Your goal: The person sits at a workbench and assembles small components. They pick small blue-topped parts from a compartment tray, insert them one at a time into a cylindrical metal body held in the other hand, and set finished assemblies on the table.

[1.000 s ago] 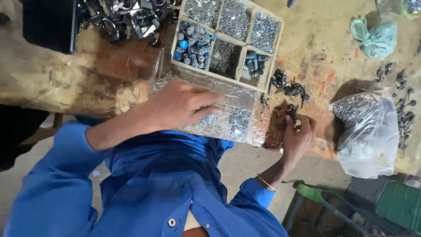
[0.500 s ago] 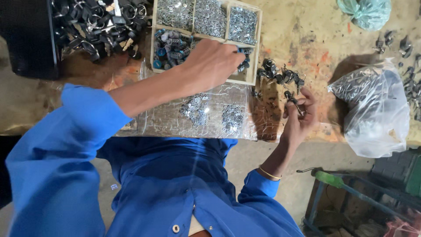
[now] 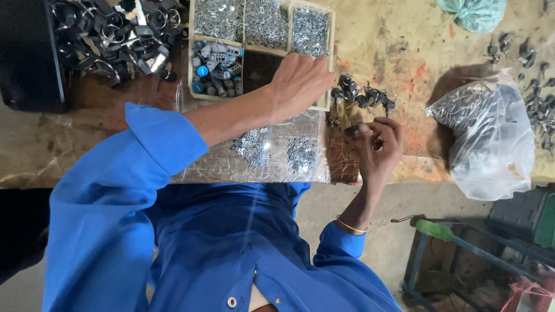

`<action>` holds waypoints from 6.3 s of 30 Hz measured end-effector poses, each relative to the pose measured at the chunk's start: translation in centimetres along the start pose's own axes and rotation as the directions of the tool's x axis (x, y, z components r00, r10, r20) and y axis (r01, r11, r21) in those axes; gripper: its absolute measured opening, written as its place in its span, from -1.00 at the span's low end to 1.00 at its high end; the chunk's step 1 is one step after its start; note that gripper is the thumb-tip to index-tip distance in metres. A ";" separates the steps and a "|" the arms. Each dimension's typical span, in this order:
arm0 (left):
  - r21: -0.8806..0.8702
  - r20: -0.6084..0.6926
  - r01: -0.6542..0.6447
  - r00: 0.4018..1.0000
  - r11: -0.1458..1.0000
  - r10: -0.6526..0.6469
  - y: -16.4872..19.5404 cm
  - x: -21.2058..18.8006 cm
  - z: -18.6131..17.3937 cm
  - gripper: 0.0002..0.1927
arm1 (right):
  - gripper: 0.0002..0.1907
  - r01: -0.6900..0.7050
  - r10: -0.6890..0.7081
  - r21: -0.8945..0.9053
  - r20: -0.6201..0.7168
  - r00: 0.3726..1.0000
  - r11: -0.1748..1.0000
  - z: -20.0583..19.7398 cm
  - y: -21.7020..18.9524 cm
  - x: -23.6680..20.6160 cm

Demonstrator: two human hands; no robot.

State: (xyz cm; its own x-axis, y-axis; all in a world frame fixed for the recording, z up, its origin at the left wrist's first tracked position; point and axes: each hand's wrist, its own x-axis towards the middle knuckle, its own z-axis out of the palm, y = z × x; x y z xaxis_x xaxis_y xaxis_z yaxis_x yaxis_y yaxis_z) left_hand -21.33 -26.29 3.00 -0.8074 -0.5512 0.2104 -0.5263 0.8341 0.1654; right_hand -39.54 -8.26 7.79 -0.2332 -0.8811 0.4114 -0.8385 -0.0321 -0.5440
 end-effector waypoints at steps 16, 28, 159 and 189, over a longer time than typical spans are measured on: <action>-0.219 -0.125 0.053 0.989 0.974 -0.083 -1.8 -3.2 -5.8 -0.83 | -0.77 0.084 -0.221 0.332 0.400 0.889 0.940 4.3 -7.7 0.7; -0.552 -0.310 0.038 0.918 0.833 -0.247 -4.6 -13.6 -11.2 -0.83 | -0.75 0.412 -0.385 -0.047 0.276 0.881 0.910 5.9 -11.0 1.9; -0.823 -0.380 -0.052 0.791 0.566 -0.479 -8.5 -14.3 -7.2 -0.84 | -0.91 -0.236 -0.237 0.720 0.490 0.839 0.652 14.8 -11.4 10.3; -0.923 -0.289 -0.075 0.783 0.379 -0.550 -8.7 -14.4 -7.8 -0.81 | -0.83 -0.254 -0.098 0.635 0.465 0.880 0.730 15.4 -11.0 9.7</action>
State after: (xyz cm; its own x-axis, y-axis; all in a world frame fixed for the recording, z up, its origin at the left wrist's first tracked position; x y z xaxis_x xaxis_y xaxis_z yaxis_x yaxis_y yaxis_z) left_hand -3.05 -25.78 6.05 -0.2656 -0.8974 0.3523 0.1069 0.3358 0.9358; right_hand -24.98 -23.73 6.55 0.1063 -0.9915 0.0753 -0.2399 -0.0991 -0.9657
